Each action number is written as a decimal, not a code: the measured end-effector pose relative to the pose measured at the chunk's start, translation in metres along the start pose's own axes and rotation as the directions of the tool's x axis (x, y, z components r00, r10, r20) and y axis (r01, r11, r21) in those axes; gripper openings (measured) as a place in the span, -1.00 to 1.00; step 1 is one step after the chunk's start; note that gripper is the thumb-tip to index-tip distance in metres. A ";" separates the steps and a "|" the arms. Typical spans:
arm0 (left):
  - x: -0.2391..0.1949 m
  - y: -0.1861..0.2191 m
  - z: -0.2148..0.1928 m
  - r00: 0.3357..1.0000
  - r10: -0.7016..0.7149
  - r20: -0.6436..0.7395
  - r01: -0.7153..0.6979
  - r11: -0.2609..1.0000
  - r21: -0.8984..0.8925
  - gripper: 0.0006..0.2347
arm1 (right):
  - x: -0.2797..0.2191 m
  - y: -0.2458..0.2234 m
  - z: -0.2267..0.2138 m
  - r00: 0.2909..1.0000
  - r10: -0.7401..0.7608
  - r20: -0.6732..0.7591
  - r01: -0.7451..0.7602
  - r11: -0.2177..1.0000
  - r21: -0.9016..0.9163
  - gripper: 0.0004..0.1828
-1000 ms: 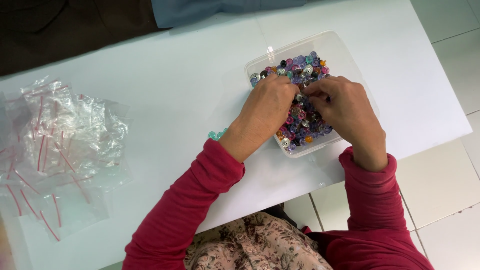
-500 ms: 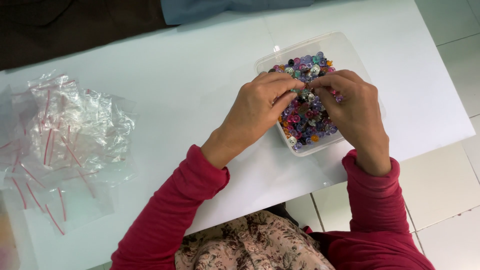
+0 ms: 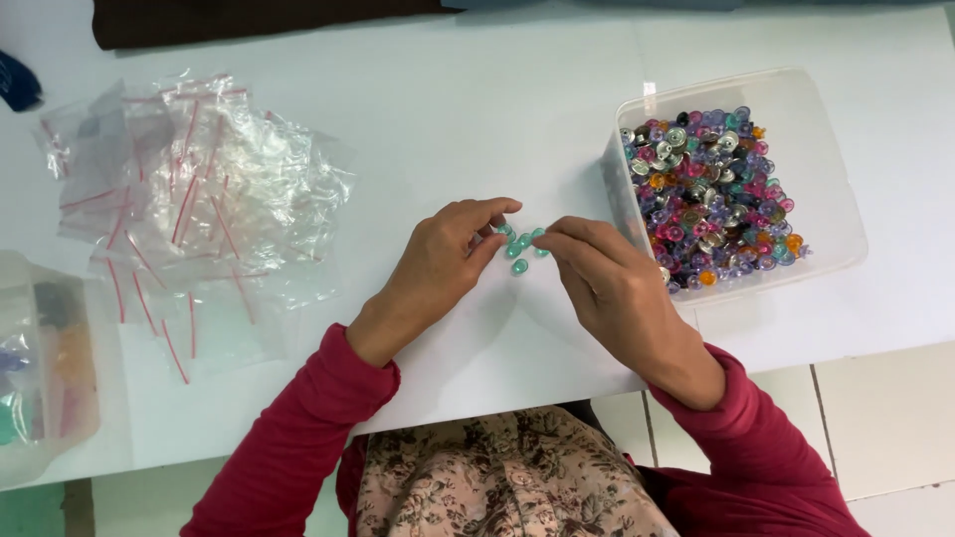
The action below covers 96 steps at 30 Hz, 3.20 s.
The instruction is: The person sorts colorful beads from a container, selects purple and green beads, and places them into small plastic bags. The bags are sealed and set aside on the table.
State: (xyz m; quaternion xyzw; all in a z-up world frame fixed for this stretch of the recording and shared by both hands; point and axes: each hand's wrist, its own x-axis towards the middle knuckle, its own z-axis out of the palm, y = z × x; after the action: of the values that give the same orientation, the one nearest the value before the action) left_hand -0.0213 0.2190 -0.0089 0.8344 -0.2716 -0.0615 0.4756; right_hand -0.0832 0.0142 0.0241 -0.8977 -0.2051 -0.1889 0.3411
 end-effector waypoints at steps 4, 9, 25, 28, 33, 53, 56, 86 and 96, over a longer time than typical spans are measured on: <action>0.001 -0.010 0.005 1.000 -0.025 -0.014 0.026 0.999 0.036 -0.70 | 0.015 0.009 0.019 0.999 -0.036 0.029 0.037 0.998 -0.055 -0.81; 0.003 -0.011 0.009 1.000 0.001 -0.023 0.001 0.998 0.057 -0.67 | 0.013 0.026 0.028 0.995 0.025 0.096 -0.019 0.998 -0.058 -0.75; 0.027 0.041 -0.009 0.982 0.153 -0.114 -0.156 0.988 -0.019 -0.78 | -0.004 -0.014 -0.015 0.998 -0.065 -0.027 0.067 0.997 0.049 -0.71; 0.045 0.058 0.004 0.966 0.240 -0.099 -0.245 0.969 -0.034 -0.81 | -0.003 -0.009 -0.051 1.000 -0.023 -0.021 0.024 0.997 0.075 -0.71; 0.077 0.083 0.048 0.890 0.454 -0.023 -0.453 0.890 0.049 -0.86 | 0.002 0.037 -0.113 0.997 0.068 0.034 -0.057 0.968 -0.244 -0.79; 0.158 0.057 0.184 0.904 0.412 0.110 -0.419 0.811 0.408 -0.95 | -0.004 0.132 -0.116 0.862 0.448 0.237 -0.181 0.709 -0.682 -0.72; 0.151 0.065 0.171 0.925 0.365 0.103 -0.375 0.840 0.391 -0.95 | -0.004 0.136 -0.115 0.836 0.473 0.279 -0.150 0.685 -0.713 -0.75; 0.146 0.081 0.195 0.825 0.530 0.196 -0.556 0.699 0.450 -0.90 | -0.026 0.109 -0.161 0.944 0.330 0.025 -0.304 0.896 -0.323 -0.71; 0.147 0.070 0.197 0.812 0.548 0.201 -0.582 0.744 0.327 -0.75 | -0.027 0.102 -0.155 0.931 0.366 -0.016 -0.355 0.891 -0.282 -0.75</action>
State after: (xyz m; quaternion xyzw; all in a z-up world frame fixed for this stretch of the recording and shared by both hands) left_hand 0.0047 -0.0340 -0.0340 0.7836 -0.5396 0.1001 0.2911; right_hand -0.0864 -0.1689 0.0645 -0.9626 -0.0128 -0.1325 0.2359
